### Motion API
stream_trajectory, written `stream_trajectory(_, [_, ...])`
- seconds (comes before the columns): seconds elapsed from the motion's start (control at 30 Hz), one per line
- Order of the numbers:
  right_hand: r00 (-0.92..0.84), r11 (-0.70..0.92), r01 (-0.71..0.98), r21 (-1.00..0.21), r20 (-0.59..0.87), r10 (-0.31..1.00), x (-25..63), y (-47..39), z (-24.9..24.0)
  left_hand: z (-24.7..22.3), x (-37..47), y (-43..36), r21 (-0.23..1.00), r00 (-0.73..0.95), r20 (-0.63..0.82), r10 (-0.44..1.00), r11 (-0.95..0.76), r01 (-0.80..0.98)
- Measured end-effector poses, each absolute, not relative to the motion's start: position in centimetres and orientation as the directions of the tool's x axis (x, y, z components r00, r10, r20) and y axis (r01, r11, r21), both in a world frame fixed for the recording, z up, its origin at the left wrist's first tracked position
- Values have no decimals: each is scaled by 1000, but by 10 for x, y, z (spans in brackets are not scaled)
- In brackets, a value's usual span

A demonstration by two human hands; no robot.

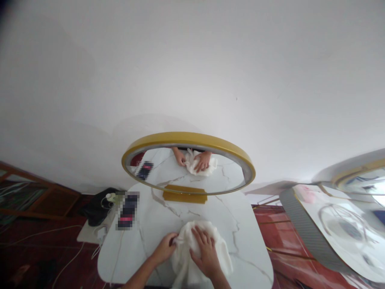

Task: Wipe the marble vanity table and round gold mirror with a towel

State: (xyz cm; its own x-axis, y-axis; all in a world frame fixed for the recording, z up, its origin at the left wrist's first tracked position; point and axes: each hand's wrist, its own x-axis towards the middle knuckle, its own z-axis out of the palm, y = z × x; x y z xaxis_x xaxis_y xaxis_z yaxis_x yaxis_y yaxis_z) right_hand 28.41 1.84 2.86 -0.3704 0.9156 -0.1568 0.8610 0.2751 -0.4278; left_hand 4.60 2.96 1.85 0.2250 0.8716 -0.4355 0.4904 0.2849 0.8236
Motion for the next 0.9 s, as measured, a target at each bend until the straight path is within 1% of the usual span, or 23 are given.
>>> stream_trajectory(0.1, [-345,265,894,-361,-181,921,294,5,31,21,13,39,796,179,-420,890,266,544])
stream_trajectory(0.23, [-388,317,901,-297,-222,895,292,-6,33,35,-18,47,764,136,-374,917,221,606])
stream_trajectory(0.3, [-395,329,902,-279,-230,889,282,-6,35,46,-18,48,716,77,-310,948,179,675])
stream_trajectory(0.37, [-395,336,903,-269,-210,894,271,-1,38,57,-9,43,641,48,-211,976,101,761])
stream_trajectory(0.43, [-418,366,891,-269,-172,892,261,7,42,64,6,35,589,119,-142,983,-13,808])
stream_trajectory(0.5, [-457,408,871,-274,-146,877,257,16,45,65,26,23,606,285,-151,947,-139,783])
stream_trajectory(0.57, [-486,436,856,-278,-146,862,260,23,45,59,44,10,641,442,-193,876,-229,733])
stream_trajectory(0.6, [-498,446,850,-280,-150,854,264,24,43,54,51,3,644,470,-223,854,-233,729])
stream_trajectory(0.73, [-537,487,825,-286,-131,833,286,10,30,32,66,-13,624,468,-336,818,-178,760])
stream_trajectory(0.9, [-555,518,814,-263,-87,827,296,-27,11,26,56,-18,644,531,-321,784,-231,730])
